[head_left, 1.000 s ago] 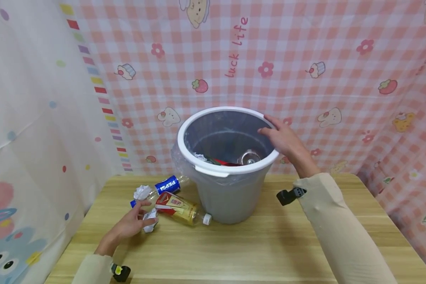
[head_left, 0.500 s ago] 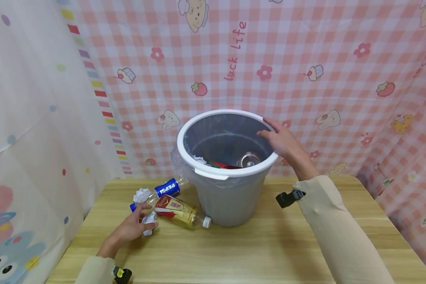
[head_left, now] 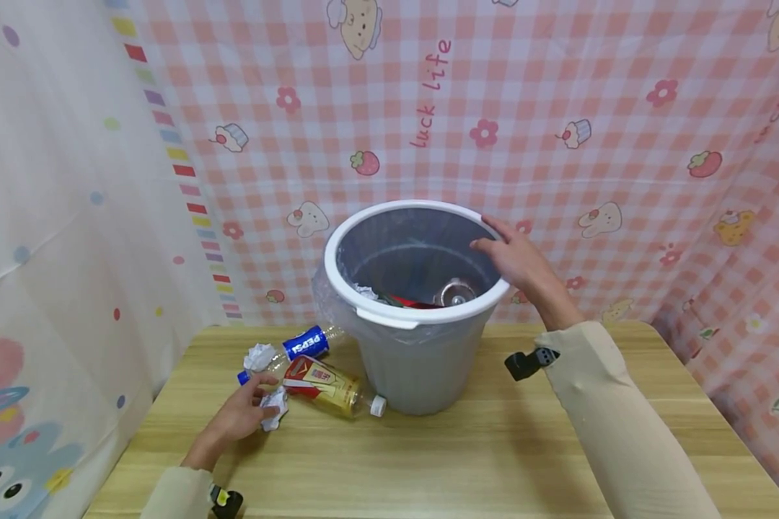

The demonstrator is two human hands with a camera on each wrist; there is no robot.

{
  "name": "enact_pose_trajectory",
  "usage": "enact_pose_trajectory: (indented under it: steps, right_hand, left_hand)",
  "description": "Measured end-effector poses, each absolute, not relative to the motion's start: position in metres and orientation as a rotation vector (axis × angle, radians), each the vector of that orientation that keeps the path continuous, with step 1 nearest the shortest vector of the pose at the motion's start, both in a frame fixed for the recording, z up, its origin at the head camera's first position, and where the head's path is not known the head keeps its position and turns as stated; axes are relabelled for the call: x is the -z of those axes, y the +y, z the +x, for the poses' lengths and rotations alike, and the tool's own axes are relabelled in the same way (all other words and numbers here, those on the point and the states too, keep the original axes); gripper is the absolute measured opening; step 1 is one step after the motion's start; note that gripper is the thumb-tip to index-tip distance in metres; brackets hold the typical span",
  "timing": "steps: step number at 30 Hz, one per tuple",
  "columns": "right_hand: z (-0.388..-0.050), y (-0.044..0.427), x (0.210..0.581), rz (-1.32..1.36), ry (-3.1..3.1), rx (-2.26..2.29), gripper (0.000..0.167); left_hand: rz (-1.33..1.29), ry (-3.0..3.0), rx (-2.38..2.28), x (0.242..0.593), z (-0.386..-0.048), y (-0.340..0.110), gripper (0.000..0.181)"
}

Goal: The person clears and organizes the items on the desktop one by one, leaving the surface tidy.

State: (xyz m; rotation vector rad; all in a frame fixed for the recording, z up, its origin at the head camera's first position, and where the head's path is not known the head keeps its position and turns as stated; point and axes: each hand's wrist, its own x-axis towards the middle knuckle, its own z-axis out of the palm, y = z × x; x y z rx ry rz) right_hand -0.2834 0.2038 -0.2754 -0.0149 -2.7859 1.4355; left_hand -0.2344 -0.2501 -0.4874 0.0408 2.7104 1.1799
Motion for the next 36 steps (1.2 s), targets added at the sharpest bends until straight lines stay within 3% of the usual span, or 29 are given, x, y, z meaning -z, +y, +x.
enact_pose_trajectory:
  steps: [28, 36]
  right_hand:
    - [-0.282, 0.204, 0.275, 0.011, -2.766, -1.474, 0.066]
    - [-0.283, 0.204, 0.275, 0.005, -2.764, -1.480, 0.065]
  left_hand:
    - [-0.069, 2.706, -1.355, 0.477, -0.234, -0.263, 0.043]
    - [-0.178, 2.358, -1.812, 0.462, -0.235, -0.263, 0.045]
